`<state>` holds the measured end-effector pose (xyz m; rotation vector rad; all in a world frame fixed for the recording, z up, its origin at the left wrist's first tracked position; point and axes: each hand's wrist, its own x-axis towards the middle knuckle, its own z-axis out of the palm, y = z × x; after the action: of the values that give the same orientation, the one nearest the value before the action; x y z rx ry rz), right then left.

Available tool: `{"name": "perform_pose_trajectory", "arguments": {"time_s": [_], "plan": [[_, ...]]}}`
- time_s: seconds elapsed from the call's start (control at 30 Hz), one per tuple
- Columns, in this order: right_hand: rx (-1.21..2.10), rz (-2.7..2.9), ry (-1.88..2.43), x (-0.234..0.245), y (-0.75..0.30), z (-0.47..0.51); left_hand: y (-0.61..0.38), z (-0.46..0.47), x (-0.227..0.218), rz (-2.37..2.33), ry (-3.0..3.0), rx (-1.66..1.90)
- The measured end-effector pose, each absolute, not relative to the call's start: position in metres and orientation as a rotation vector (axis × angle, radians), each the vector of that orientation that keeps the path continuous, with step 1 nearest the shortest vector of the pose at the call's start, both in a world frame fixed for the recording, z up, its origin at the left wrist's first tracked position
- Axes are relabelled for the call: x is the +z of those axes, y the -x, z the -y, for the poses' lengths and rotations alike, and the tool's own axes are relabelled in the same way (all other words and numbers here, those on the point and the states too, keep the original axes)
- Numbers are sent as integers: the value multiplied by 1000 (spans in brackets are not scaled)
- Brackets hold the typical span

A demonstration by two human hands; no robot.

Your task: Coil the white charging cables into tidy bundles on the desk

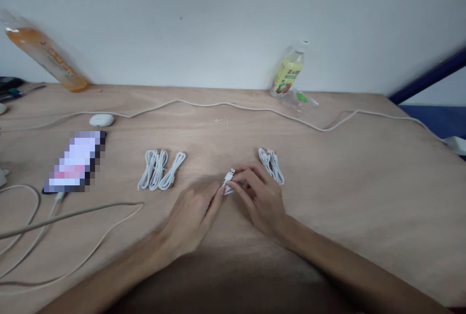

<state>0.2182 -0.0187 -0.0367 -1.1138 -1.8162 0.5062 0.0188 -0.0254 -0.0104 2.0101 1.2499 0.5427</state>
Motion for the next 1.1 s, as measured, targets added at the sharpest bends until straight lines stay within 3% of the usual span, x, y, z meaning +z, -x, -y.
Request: {"name": "perform_pose_trajectory", "arguments": {"time_s": [0.17,0.5,0.73,0.87,0.97,1.1], "plan": [[250,1835,1056,-37,-219,21,-19,25,-10,-1164,-2091,490],[644,1510,1336,-35,-222,9,-16,27,-22,-1044,-2418,542],[274,1782,1318,-44,-221,13,-13,34,-26,-1098,-2199,1054],[137,1742,1335,-45,-223,13,-17,37,-19,-1355,-1761,1095],[334,1670,1274,-39,-221,18,-21,34,-15,-1397,-1560,1150],[1070,1465,1099,-31,-211,26,-22,32,-12,-1339,-1722,1172]]}}
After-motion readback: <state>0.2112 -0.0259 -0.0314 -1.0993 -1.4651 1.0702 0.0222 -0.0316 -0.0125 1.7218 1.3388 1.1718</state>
